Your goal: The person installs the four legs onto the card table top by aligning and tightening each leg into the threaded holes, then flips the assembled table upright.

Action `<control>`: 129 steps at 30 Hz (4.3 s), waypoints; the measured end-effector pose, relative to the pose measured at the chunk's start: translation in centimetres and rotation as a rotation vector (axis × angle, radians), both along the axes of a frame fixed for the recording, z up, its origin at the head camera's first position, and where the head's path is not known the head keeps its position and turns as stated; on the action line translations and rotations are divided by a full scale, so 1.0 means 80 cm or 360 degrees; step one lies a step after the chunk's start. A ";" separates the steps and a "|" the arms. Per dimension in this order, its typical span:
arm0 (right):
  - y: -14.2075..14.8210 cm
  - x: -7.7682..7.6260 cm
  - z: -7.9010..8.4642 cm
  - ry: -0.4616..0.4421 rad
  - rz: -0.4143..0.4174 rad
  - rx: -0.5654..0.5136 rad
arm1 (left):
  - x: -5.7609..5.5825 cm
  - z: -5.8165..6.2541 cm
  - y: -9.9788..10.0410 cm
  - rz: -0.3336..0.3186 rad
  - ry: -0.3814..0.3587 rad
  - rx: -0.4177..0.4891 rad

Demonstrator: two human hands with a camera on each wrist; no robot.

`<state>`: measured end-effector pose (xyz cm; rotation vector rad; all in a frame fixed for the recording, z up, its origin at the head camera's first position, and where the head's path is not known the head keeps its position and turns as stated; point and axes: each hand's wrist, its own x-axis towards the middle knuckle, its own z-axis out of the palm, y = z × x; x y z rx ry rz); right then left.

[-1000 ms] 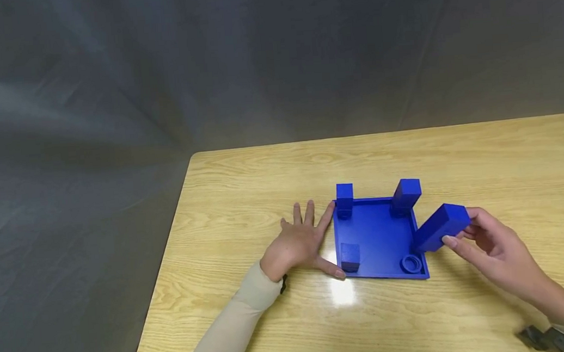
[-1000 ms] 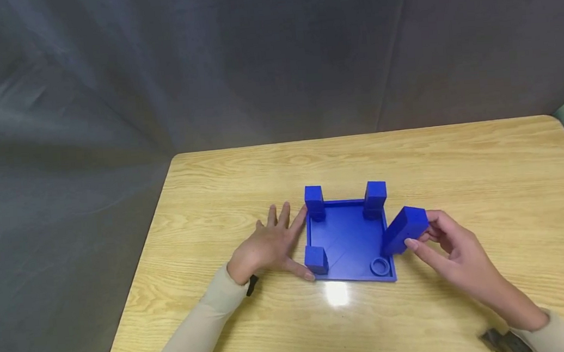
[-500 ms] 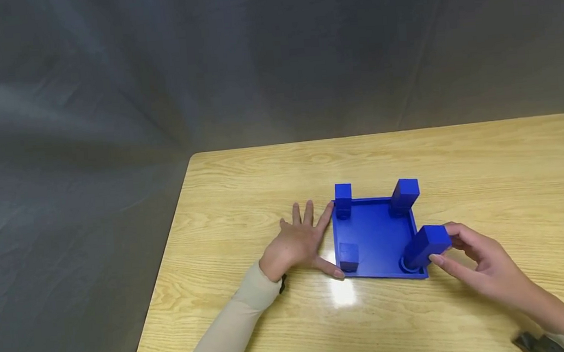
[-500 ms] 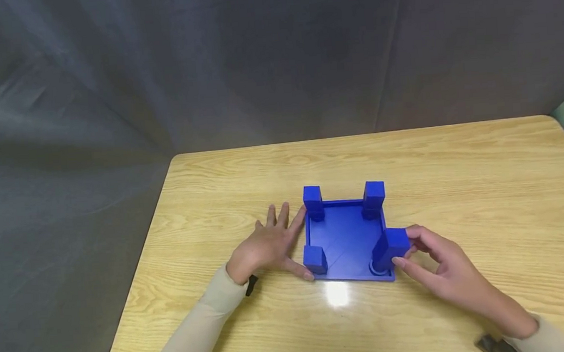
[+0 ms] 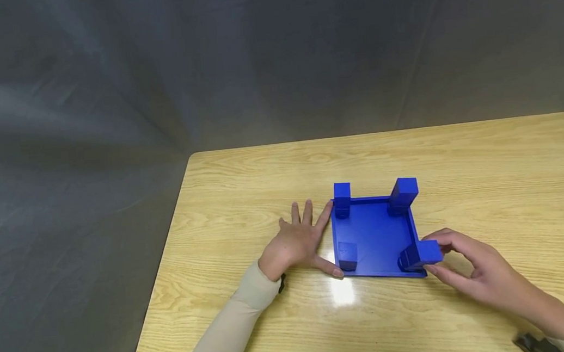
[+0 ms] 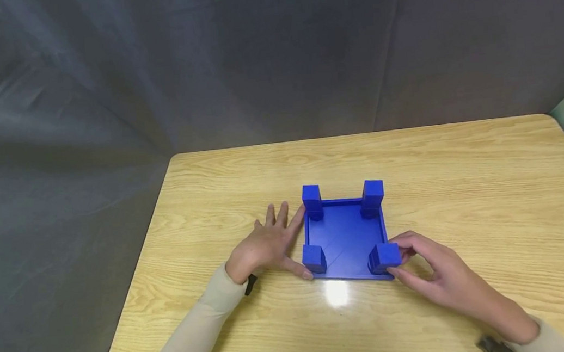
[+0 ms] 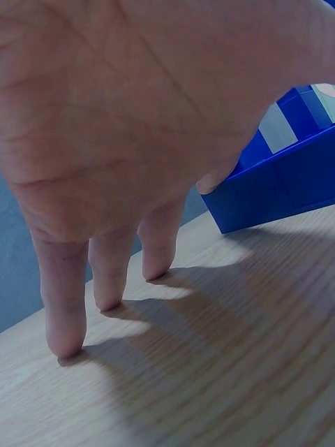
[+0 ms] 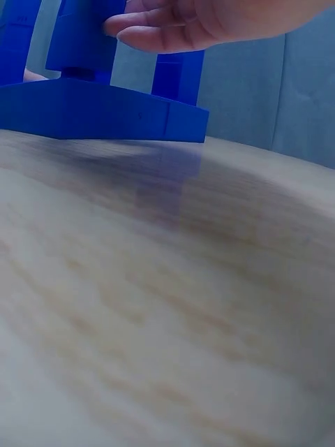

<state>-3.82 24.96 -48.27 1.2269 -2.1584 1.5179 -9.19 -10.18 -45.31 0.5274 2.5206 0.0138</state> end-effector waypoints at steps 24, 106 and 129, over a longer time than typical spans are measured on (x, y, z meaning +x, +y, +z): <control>-0.006 0.009 -0.003 -0.0112 -0.0171 -0.0014 | -0.001 -0.001 0.000 0.0011 -0.0018 0.0013; -0.012 0.013 -0.006 -0.0143 -0.0315 0.0186 | -0.002 -0.001 -0.002 -0.0034 0.0008 0.0010; -0.014 0.017 -0.005 -0.0158 -0.0352 0.0268 | 0.000 -0.003 -0.001 -0.0021 0.0005 0.0007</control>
